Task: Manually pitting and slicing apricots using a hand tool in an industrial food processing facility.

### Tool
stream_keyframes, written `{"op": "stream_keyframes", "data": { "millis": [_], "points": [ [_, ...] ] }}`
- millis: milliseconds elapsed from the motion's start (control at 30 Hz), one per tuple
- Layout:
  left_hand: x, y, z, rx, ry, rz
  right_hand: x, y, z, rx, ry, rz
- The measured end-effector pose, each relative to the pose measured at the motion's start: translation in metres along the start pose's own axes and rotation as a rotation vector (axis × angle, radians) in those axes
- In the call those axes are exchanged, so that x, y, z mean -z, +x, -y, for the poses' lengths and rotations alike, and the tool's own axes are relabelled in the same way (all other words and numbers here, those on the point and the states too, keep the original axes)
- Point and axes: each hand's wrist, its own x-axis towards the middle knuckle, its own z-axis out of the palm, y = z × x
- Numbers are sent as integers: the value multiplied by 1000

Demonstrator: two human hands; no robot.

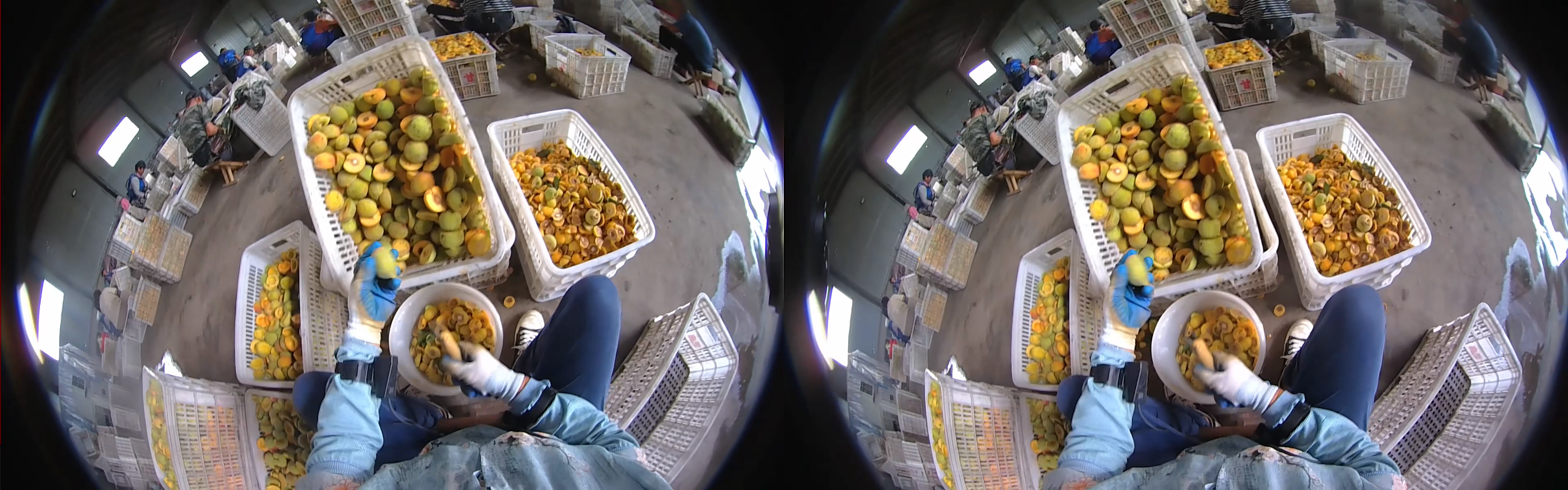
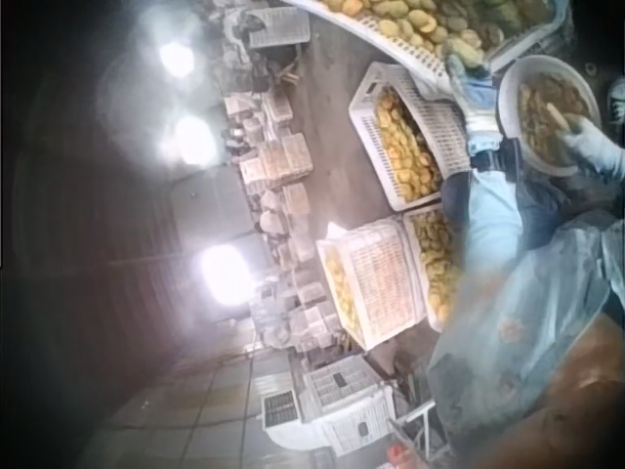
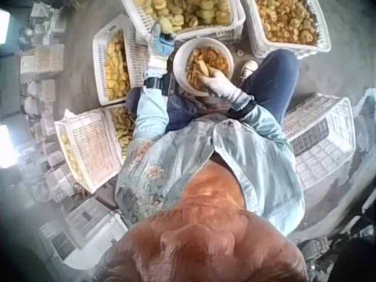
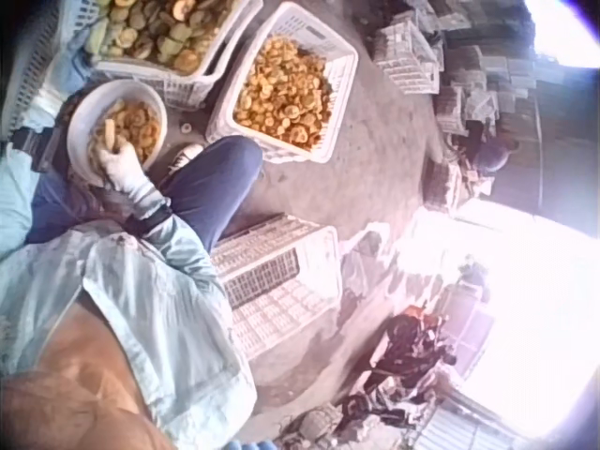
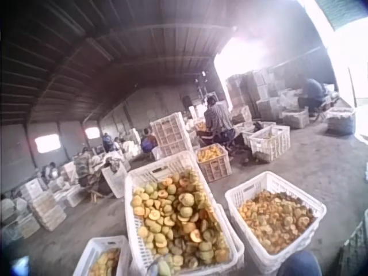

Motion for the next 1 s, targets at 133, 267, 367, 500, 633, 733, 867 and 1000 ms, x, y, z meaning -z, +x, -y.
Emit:
{"op": "stream_keyframes", "data": {
  "millis": [133, 267, 367, 500, 633, 733, 867, 1000],
  "points": [
    [-3, -64, 11, 107, -273, -11, -12, 0, 4, 338, -34, -81],
    [2, -103, 34, 156, -4, -269, -35, -16, 12, 442, -462, -173],
    [-5, -110, 56, -10, 152, -393, -43, -7, 0, 441, -557, -217],
    [-7, -113, 58, 66, 8, -393, -45, -2, 1, 358, -634, -239],
    [7, -112, 70, 88, 43, -412, -46, -1, -1, 347, -627, -225],
    [7, -112, 73, 117, 33, -364, -46, 1, -3, 335, -625, -232],
    [-5, -112, 70, 46, 222, -335, -43, 4, -5, 303, -721, -234],
    [-2, -111, 68, 70, 200, -356, -42, -1, 2, 260, -741, -161]
  ]
}}
